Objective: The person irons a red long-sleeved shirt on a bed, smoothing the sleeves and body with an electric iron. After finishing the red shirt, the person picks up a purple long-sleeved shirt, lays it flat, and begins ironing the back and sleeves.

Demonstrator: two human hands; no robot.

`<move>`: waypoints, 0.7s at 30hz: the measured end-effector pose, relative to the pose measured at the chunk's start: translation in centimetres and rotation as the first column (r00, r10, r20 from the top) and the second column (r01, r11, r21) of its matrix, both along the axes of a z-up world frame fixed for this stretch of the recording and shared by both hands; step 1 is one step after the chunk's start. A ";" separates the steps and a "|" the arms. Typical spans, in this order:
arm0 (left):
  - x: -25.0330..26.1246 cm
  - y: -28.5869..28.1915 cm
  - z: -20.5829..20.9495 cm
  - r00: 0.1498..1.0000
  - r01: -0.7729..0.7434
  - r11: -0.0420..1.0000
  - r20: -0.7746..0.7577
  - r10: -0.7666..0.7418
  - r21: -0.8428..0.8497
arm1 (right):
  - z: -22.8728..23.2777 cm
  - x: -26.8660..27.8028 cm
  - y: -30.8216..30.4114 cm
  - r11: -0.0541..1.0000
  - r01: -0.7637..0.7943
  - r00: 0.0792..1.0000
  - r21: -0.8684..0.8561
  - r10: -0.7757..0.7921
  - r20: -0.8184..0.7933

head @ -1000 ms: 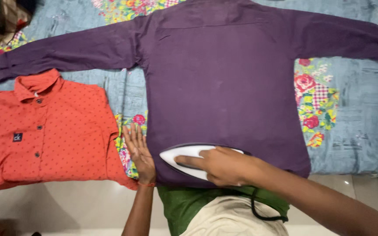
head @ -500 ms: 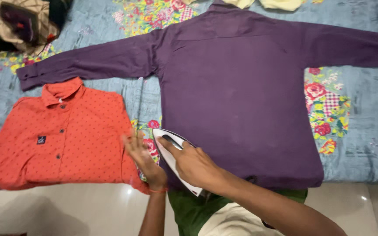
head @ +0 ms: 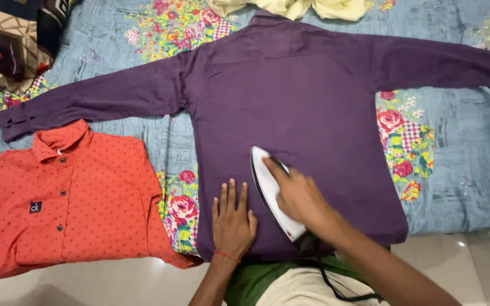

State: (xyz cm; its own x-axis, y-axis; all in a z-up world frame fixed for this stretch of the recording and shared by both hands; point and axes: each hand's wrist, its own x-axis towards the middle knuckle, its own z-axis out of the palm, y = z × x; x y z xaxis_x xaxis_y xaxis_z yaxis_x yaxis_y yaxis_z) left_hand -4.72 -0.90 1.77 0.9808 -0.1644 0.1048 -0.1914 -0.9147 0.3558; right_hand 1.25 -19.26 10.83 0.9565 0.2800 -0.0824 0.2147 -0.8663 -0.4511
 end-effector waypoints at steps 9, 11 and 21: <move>2.1 -4.2 -0.2 0.997 0.067 0.997 0.046 -0.068 0.030 | 1.7 -3.1 -4.5 0.990 0.125 0.980 -0.066 -0.134 -0.150; 2.7 -5.5 -0.1 0.993 0.112 0.993 0.031 -0.113 0.021 | 2.5 -4.9 -7.3 0.981 0.186 0.964 -0.056 -0.193 -0.185; 3.7 -7.5 0.2 0.988 0.153 0.987 -0.005 -0.153 0.056 | -1.0 3.8 -9.7 0.973 0.220 0.972 -0.075 -0.225 -0.072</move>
State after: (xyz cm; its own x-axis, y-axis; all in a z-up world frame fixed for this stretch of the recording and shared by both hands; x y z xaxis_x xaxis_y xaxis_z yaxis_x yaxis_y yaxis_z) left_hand -1.05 -8.37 1.98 0.9436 -0.3185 0.0900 -0.3305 -0.8932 0.3049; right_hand 5.00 -28.93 9.86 0.9838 0.0525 -0.1716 -0.0206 -0.9169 -0.3986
